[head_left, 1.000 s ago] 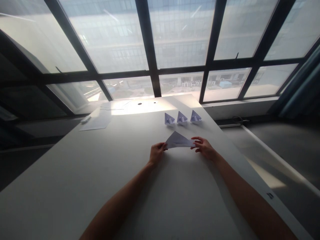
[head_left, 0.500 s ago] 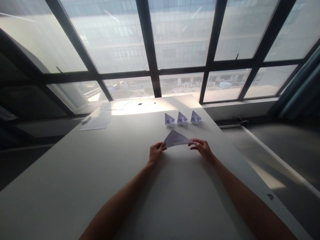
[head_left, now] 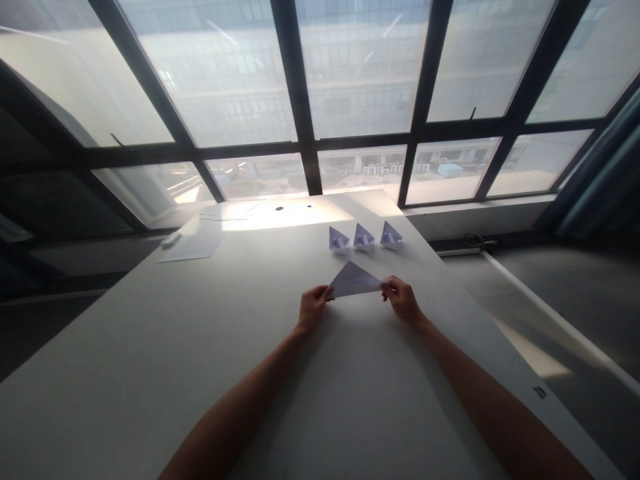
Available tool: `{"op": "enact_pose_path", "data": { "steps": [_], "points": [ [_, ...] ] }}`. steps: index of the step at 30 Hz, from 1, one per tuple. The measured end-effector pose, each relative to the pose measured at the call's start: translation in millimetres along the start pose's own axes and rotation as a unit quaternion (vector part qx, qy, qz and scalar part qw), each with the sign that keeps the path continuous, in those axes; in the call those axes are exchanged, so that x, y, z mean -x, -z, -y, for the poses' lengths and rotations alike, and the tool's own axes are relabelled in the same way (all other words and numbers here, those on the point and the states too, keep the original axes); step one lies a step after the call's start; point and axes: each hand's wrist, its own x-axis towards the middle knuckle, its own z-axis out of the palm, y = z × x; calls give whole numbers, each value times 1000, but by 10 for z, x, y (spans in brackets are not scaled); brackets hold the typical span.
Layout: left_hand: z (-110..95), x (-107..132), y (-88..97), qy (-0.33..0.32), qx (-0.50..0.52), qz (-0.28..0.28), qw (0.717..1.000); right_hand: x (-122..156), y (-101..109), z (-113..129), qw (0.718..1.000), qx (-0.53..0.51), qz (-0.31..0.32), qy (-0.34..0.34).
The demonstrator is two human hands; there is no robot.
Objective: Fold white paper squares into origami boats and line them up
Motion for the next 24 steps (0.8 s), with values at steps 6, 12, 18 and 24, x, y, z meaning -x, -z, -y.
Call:
{"op": "enact_pose_path", "data": {
  "steps": [6, 12, 18, 24],
  "points": [
    [-31, 22, -1, -11, 1, 30, 999, -12, -29, -52, 990, -98, -97, -38],
    [-56, 29, 3, -12, 10, 34, 999, -17, -39, -61, 991, -58, -111, -40],
    [-53, 31, 7, -14, 11, 36, 999, -18, -28, -71, 996, 19, -88, -16],
    [-50, 21, 0, -33, 3, 58, 998, -32, 6, -162, 995, 24, -96, -31]
  ]
}}
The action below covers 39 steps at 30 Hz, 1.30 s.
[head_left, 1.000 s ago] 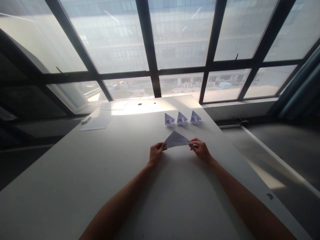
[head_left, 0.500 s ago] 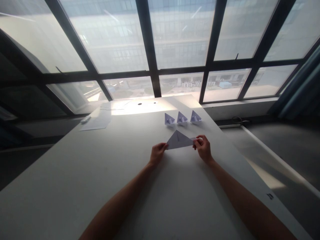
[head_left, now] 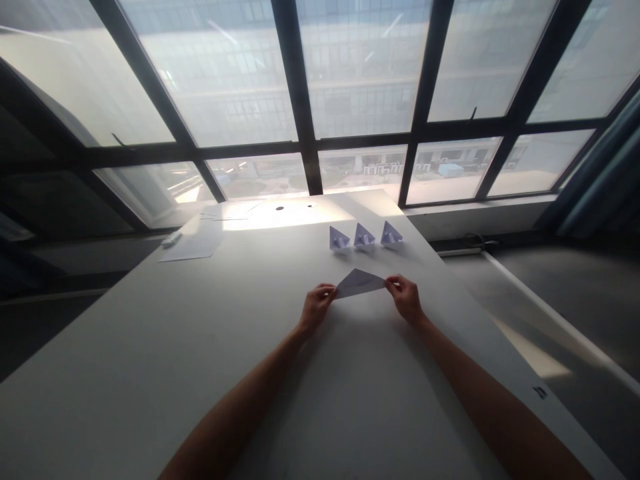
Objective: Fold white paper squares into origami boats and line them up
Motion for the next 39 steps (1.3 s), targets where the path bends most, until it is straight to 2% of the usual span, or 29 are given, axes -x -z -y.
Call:
{"op": "enact_pose_path", "data": {
  "steps": [5, 9, 13, 18, 21, 24, 26, 30, 36, 39],
  "points": [
    [47, -1, -8, 0, -59, 43, 997, -20, -2, -79, 999, -24, -15, -35],
    [89, 30, -35, -16, -161, 72, 984, -16, 7, -98, 998, 50, -31, -32],
    [71, 88, -69, -95, -302, 163, 934, 5, 21, -115, 982, 187, 2, -26],
    [-24, 164, -97, -163, -430, 203, 864, 39, 44, -53, 920, 390, 16, 29],
    [-83, 198, -101, -219, -449, 237, 833, 76, 33, 38, 899, 436, 33, 30],
    [-129, 223, -107, -249, -440, 313, 804, 132, -19, 143, 897, 432, 81, 43],
    [-146, 237, -119, -244, -431, 326, 805, 176, -70, 209, 896, 429, 105, 47],
    [-117, 251, -152, -226, -434, 270, 829, 274, -192, 298, 883, 441, 152, 55],
    [5, 249, -167, -198, -479, 300, 801, 432, -383, 283, 860, 445, 238, 72],
    [16, 250, -162, -192, -489, 305, 794, 467, -412, 247, 851, 460, 250, 49]
  ]
}}
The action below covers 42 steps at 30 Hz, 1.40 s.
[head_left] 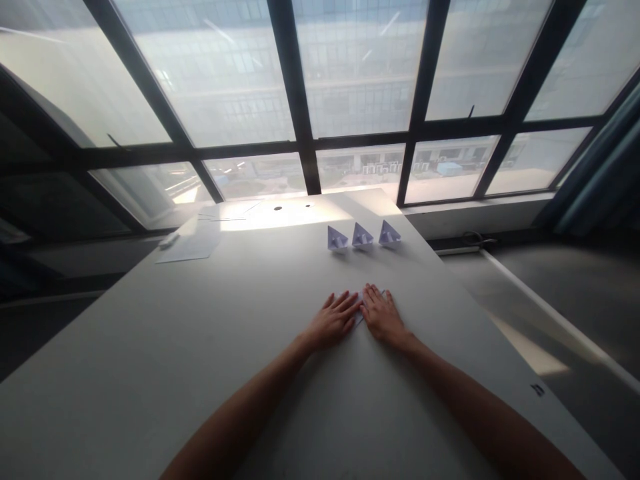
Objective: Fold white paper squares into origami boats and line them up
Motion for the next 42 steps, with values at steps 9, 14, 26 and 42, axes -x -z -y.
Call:
{"op": "enact_pose_path", "data": {
  "steps": [9, 14, 26, 42],
  "points": [
    [-2, 0, 26, -5, -2, 16, 1000, -60, -5, -306, 995, 13, -18, -96],
    [-2, -7, 1, 6, 10, -3, 1000, -72, 51, -325, 991, 4, -65, -113],
    [20, -14, -49, 35, 0, -16, 999, 33, 14, 42, 1000, 7, 21, 22],
    [22, -11, -9, 22, 8, -1, 1000, -123, 82, -327, 996, -13, -48, -81]
  ]
}}
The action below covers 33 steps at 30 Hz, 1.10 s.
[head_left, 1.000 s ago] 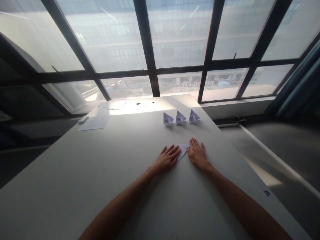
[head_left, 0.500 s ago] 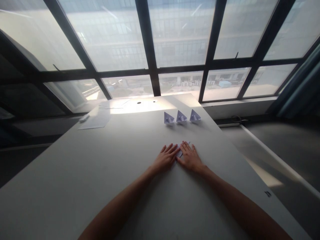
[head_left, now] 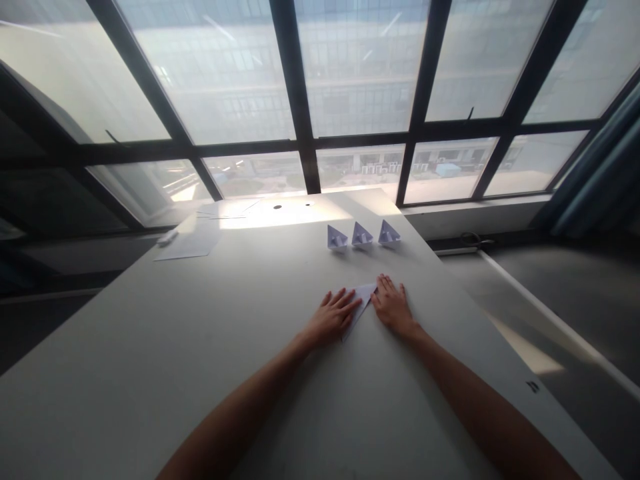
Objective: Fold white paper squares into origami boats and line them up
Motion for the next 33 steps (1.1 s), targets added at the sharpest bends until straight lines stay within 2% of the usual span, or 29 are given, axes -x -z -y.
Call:
{"op": "enact_pose_path", "data": {
  "steps": [3, 5, 7, 17, 20, 24, 26, 29, 31, 33],
  "points": [
    [7, 2, -6, -5, 4, 1, 1000, 13, 39, 34, 998, -17, 6, 53],
    [10, 4, -14, -9, 6, -1, 1000, 32, 50, 68, 994, -21, 32, 105],
    [7, 5, -22, -8, 7, -5, 1000, 55, 43, 104, 990, -17, 56, 129],
    [-22, -52, -53, 80, -4, -18, 997, 83, 14, 164, 992, 11, 77, 97],
    [-1, -67, -77, 123, 6, -44, 991, 88, 4, 174, 994, 8, 73, 85],
    [24, -74, -63, 150, 32, -92, 984, 97, -13, 188, 996, 1, 61, 68],
    [11, -68, -19, 145, 37, -132, 980, 102, -12, 195, 997, -3, 50, 61],
    [-68, -46, 61, 103, 22, -180, 978, 109, 3, 204, 998, -5, 28, 59],
    [-147, -28, 86, 72, 7, -173, 982, 115, 19, 211, 998, -1, 8, 64],
    [-213, -12, 69, 56, -11, -140, 989, 123, 36, 218, 998, 5, -11, 68]
  ]
}}
